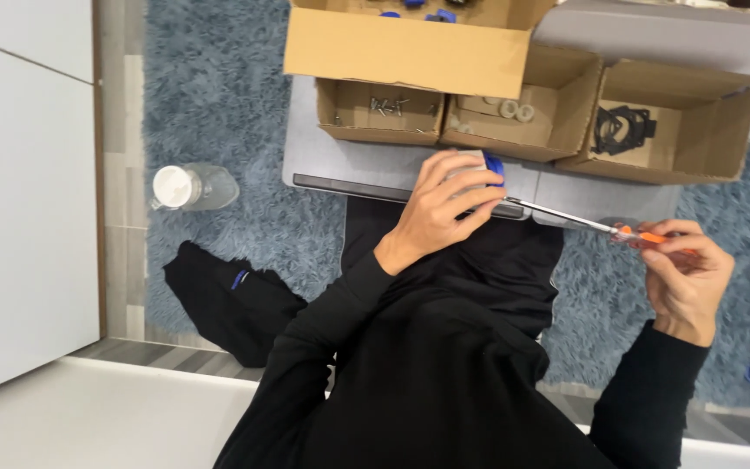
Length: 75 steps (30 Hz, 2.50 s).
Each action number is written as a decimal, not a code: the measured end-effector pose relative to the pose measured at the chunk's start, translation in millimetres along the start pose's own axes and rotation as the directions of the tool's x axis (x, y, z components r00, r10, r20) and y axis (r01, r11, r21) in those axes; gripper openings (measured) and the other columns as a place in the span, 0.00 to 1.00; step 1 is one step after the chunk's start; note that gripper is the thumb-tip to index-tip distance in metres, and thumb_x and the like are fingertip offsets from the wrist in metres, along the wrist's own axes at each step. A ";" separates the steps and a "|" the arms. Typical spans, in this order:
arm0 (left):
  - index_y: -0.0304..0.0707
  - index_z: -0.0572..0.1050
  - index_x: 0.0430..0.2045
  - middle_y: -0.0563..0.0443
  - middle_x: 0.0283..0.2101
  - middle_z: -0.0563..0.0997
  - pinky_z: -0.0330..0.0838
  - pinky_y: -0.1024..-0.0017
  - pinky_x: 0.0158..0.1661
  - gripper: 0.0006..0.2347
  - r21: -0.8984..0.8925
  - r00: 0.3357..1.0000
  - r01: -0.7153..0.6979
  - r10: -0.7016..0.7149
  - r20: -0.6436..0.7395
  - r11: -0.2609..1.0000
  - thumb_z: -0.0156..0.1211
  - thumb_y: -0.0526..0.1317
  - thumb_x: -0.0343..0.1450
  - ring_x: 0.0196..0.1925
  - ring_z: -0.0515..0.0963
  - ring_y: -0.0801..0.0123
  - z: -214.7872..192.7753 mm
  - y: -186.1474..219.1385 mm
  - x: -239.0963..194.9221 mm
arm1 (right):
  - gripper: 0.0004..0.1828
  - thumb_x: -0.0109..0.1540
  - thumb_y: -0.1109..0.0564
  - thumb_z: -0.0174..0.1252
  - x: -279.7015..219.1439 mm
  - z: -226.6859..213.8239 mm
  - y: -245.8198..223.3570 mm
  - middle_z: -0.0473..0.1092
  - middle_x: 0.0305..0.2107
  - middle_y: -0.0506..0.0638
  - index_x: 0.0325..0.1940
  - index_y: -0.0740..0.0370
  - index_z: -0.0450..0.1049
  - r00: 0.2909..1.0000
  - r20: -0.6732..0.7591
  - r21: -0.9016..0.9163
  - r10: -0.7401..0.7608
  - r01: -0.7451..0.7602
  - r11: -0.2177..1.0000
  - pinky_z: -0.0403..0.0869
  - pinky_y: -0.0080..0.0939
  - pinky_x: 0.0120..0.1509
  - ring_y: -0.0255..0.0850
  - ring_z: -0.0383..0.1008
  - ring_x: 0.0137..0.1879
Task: The person sits on a rug and assembles a white electrical socket with a blue cover using a screwdriver. They then pick up a blue electrical plug and use the screwdriver to adjust its internal components before placing it back in a box.
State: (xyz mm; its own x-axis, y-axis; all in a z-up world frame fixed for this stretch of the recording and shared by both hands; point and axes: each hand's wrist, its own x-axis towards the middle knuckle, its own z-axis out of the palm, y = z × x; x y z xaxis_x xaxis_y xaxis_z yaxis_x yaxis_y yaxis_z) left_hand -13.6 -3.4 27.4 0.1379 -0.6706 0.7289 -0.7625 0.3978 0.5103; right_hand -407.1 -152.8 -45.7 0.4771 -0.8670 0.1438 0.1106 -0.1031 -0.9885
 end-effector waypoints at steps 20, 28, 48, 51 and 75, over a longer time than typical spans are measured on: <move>0.39 0.81 0.29 0.50 0.38 0.84 0.66 0.64 0.46 0.09 0.306 0.993 -0.036 0.070 -0.099 0.951 0.78 0.39 0.73 0.42 0.77 0.60 -79.6 -30.6 34.5 | 0.10 0.68 0.68 0.69 24.4 40.8 -23.3 0.73 0.56 0.60 0.52 0.64 0.77 0.997 -0.071 -0.195 -0.011 -0.003 0.981 0.84 0.42 0.74 0.46 0.78 0.63; 0.47 0.80 0.58 0.41 0.66 0.78 0.71 0.50 0.63 0.18 0.173 0.936 -0.013 -0.048 0.348 0.985 0.71 0.51 0.77 0.67 0.78 0.46 -21.2 -8.0 2.8 | 0.16 0.65 0.68 0.70 41.0 62.0 -30.2 0.74 0.55 0.62 0.57 0.69 0.79 0.999 0.030 -0.354 -0.023 0.032 0.935 0.80 0.42 0.71 0.49 0.77 0.64; 0.33 0.75 0.54 0.39 0.58 0.83 0.80 0.56 0.55 0.21 -0.043 0.979 0.127 -0.118 0.167 0.991 0.76 0.42 0.71 0.59 0.84 0.47 -6.9 -10.3 -1.1 | 0.10 0.62 0.61 0.78 60.5 107.2 -44.8 0.84 0.44 0.56 0.46 0.57 0.88 0.946 0.017 -0.614 -0.324 0.265 0.744 0.80 0.51 0.58 0.56 0.85 0.52; 0.31 0.73 0.47 0.36 0.55 0.83 0.82 0.56 0.54 0.19 -0.160 0.976 0.183 -0.161 0.145 0.970 0.78 0.39 0.69 0.56 0.86 0.44 -8.4 -11.7 -0.9 | 0.09 0.62 0.62 0.78 59.5 109.4 -45.1 0.83 0.44 0.56 0.46 0.57 0.88 0.934 0.024 -0.634 -0.356 0.290 0.717 0.79 0.52 0.58 0.57 0.85 0.52; 0.34 0.76 0.63 0.36 0.58 0.77 0.77 0.47 0.58 0.21 0.005 0.851 -0.009 0.004 0.525 1.000 0.60 0.29 0.73 0.64 0.76 0.38 -32.8 -25.2 17.1 | 0.10 0.62 0.66 0.75 51.7 112.2 3.4 0.82 0.46 0.55 0.47 0.60 0.86 0.786 0.115 -0.754 -0.607 0.467 0.461 0.77 0.54 0.58 0.58 0.82 0.52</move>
State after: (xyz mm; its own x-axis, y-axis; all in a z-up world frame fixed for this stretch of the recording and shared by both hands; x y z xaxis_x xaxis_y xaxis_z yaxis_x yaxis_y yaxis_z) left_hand 28.8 -4.3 42.0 -0.2178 -0.8977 0.3831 -0.7671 0.4001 0.5014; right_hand -284.3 -143.3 -36.3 0.4085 -0.5625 0.7188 -0.3838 -0.8204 -0.4239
